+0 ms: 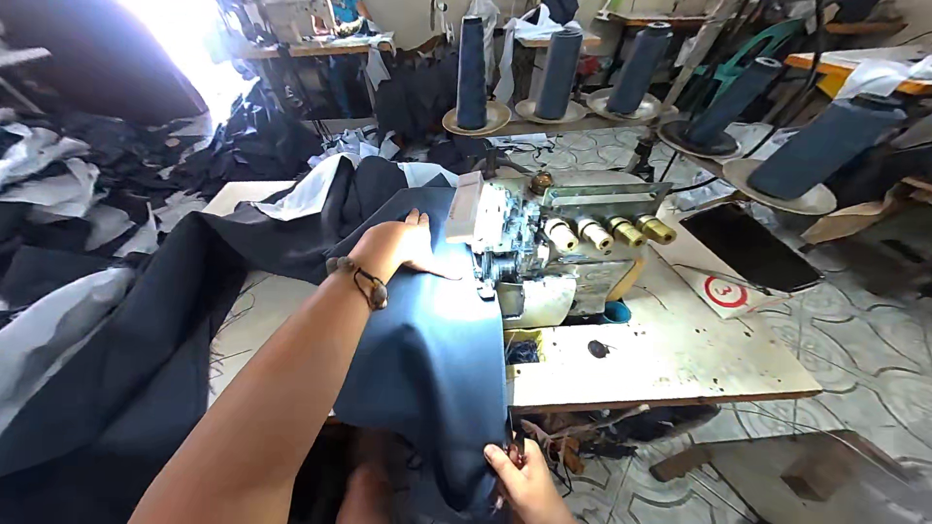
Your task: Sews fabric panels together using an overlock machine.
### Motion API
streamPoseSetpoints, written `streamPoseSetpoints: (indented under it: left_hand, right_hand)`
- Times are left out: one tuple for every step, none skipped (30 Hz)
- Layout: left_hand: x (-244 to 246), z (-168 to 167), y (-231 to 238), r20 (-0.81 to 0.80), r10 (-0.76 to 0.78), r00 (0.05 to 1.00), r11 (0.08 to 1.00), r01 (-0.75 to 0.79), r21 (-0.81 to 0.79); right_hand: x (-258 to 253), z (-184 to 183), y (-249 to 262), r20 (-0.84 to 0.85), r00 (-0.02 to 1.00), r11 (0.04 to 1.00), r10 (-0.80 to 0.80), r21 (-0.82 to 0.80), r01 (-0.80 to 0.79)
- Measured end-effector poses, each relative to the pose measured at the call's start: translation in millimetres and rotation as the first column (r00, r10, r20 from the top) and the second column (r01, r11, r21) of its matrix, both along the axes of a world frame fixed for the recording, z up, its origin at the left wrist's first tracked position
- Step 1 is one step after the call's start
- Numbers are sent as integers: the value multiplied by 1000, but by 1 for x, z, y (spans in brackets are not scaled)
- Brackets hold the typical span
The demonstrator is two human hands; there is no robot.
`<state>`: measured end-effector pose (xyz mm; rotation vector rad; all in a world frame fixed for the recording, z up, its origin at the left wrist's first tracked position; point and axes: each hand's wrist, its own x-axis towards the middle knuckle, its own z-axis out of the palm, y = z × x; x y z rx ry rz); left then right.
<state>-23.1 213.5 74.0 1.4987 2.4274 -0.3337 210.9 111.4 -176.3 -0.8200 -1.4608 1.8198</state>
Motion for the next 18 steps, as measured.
streamPoseSetpoints:
  left_hand:
    - [4, 6, 1, -7, 13, 1000, 1000, -13, 18]
    - [6, 10, 2, -2, 20, 1000, 999, -20, 44]
    - [5, 12, 4, 20, 26, 999, 997, -27, 73]
    - [3, 10, 7, 47, 30, 998, 994, -35, 104]
    - [-3, 5, 12, 74, 34, 997, 990, -44, 136]
    - [-10, -3, 20, 100, 41, 994, 984, -57, 171]
    - [-18, -14, 29, 124, 42, 991, 971, -70, 227]
    - [-27, -29, 40, 117, 39, 992, 951, -73, 300]
    - [-35, -42, 48, 96, 34, 995, 923, -68, 379]
    - [-40, -51, 52, 62, 22, 998, 887, -48, 460]
    - [-41, -56, 51, 26, -6, 1000, 841, -9, 541]
    - [-37, -58, 45, 3, -45, 999, 788, 34, 614]
    - [-29, -59, 34, -16, -100, 995, 734, 85, 674]
    - [-18, -60, 17, -48, -165, 985, 680, 149, 718]
    - [-4, -63, -4, -94, -242, 966, 622, 229, 749]
    - [8, -73, -24, -159, -302, 940, 573, 312, 758]
    - [19, -90, -42, -240, -347, 906, 510, 397, 763]
    - [30, -109, -64, -287, -397, 872, 439, 455, 775]
  right_hand:
    - [-4, 1, 6, -14, 1000, 1000, -10, 7, 10]
    - [-9, 2, 11, -31, 999, 1000, -18, 12, 18]
    - [-14, 5, 16, -50, 998, 999, -29, 20, 30]
    - [-18, 9, 19, -66, 997, 999, -48, 21, 49]
    - [-23, 14, 22, -83, 994, 997, -70, 25, 72]
    - [-27, 20, 25, -97, 991, 995, -93, 24, 95]
    - [-29, 26, 28, -110, 988, 993, -112, 16, 114]
    - [-33, 33, 30, -112, 984, 990, -136, 8, 138]
    - [-37, 39, 33, -111, 981, 987, -157, -5, 158]
    - [-41, 44, 36, -108, 980, 986, -167, -17, 166]
    - [-45, 49, 39, -111, 979, 985, -172, -44, 168]
    - [-48, 52, 41, -123, 976, 983, -177, -66, 170]
    - [-51, 54, 43, -133, 973, 981, -188, -66, 181]
    - [-53, 55, 44, -140, 969, 979, -202, -48, 197]
    - [-54, 55, 45, -144, 966, 977, -213, -27, 212]
    - [-52, 54, 43, -144, 964, 975, -223, -14, 224]
    - [-49, 52, 39, -143, 962, 971, -234, 6, 237]
    - [-46, 48, 34, -140, 960, 968, -242, 27, 249]
